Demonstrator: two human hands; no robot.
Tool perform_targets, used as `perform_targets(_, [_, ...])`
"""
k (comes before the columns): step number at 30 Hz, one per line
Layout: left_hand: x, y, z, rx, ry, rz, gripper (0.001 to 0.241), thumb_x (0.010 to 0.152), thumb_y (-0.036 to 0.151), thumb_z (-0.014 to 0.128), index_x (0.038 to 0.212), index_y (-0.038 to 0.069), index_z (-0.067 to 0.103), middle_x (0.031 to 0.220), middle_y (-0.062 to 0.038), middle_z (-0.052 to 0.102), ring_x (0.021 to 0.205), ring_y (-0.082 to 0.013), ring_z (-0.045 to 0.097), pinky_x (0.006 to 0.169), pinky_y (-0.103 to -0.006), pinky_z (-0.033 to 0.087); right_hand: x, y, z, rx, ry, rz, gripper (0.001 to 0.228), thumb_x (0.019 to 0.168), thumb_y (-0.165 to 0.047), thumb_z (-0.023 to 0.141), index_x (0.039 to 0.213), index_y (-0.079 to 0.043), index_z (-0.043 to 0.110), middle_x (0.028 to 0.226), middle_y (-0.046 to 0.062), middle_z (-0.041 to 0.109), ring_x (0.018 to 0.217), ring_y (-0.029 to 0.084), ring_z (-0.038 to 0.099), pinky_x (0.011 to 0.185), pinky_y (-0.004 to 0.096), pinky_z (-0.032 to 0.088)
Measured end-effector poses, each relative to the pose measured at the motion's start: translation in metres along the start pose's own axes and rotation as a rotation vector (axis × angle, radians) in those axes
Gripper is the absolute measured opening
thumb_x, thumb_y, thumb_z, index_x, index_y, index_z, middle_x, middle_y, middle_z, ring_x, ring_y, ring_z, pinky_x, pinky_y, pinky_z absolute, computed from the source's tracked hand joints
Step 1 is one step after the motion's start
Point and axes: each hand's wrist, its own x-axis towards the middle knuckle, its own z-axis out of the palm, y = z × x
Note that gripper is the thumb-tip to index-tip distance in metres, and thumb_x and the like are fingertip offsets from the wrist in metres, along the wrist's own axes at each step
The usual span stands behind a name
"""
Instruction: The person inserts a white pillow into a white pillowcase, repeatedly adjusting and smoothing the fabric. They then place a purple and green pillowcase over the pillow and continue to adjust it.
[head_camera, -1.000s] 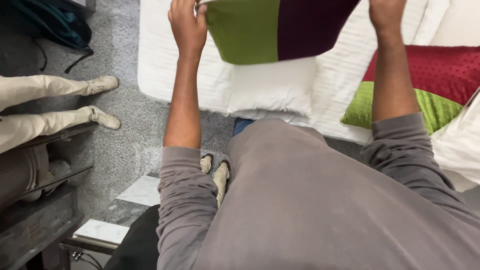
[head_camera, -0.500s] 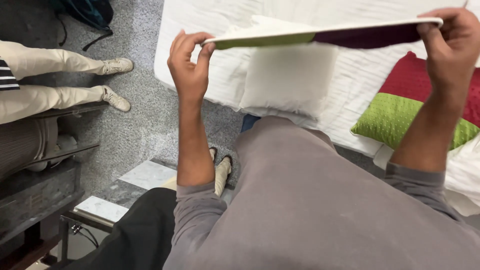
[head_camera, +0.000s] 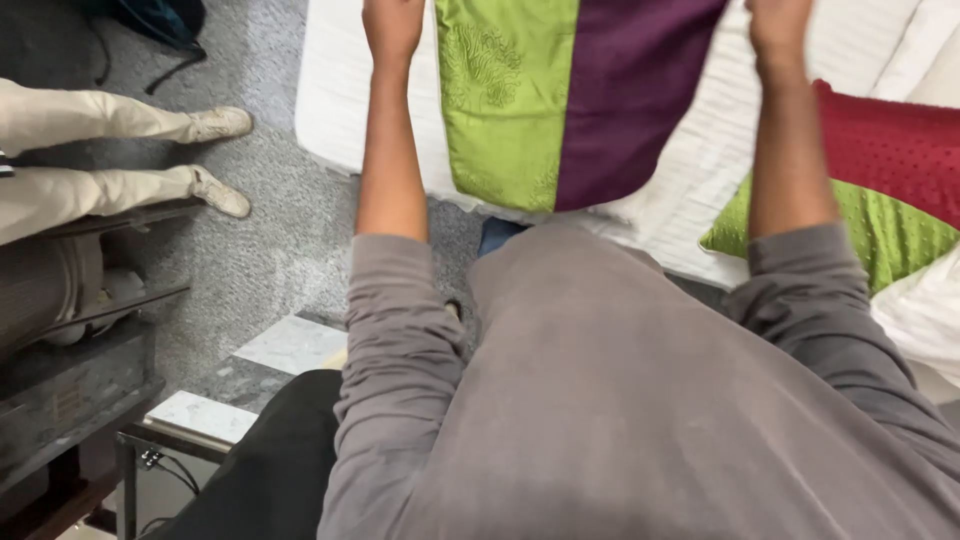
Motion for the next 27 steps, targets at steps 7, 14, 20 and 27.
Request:
perform_targets(7, [-0.195, -0.108, 0.050, 0.570, -0.650, -0.436, 0.088, 0.086, 0.051, 0.074, 0.157, 0.016, 0.035, 0.154, -0.017, 0.048, 0.139, -0.0376, 0.050, 0.111, -0.0572, 0.042, -0.150, 0.031, 0.077, -0.087, -0.362, 0.655, 0.078, 0.096, -0.029, 0.078, 0.155, -0.001, 0.036, 0.159, 0.025, 0.042, 0.131, 0.031, 0.058, 0.107, 0.042, 0.050])
perform_targets(14, [-0.343, -0.179, 0.104, 0.073, -0.463, -0.407, 0.096, 0.085, 0.045, 0.082, 0.150, -0.008, 0.035, 0.145, -0.032, 0.050, 0.135, -0.0427, 0.049, 0.111, -0.0475, 0.041, -0.237, -0.006, 0.080, -0.039, -0.407, 1.065, 0.083, 0.092, -0.030, 0.073, 0.157, -0.004, 0.028, 0.153, 0.022, 0.042, 0.130, 0.030, 0.052, 0.101, 0.047, 0.049])
perform_targets(20, [-0.309, -0.145, 0.103, -0.231, -0.295, -0.746, 0.071, 0.087, 0.042, 0.081, 0.134, -0.006, 0.057, 0.123, -0.021, 0.069, 0.112, -0.0294, 0.067, 0.096, -0.0405, 0.053, -0.227, 0.020, 0.080, -0.010, -0.406, 0.941, 0.043, 0.100, -0.026, 0.073, 0.128, 0.005, 0.063, 0.116, 0.016, 0.072, 0.104, 0.024, 0.068, 0.095, 0.038, 0.055])
perform_targets(27, [-0.219, -0.111, 0.092, -0.115, -0.016, -0.509, 0.036, 0.090, 0.026, 0.076, 0.106, 0.000, 0.058, 0.091, -0.011, 0.067, 0.084, -0.0248, 0.064, 0.079, -0.0391, 0.054, -0.122, -0.036, 0.085, 0.454, -0.302, 0.665, 0.030, 0.090, 0.001, 0.062, 0.119, 0.000, 0.063, 0.114, 0.010, 0.072, 0.102, 0.020, 0.070, 0.097, 0.033, 0.058])
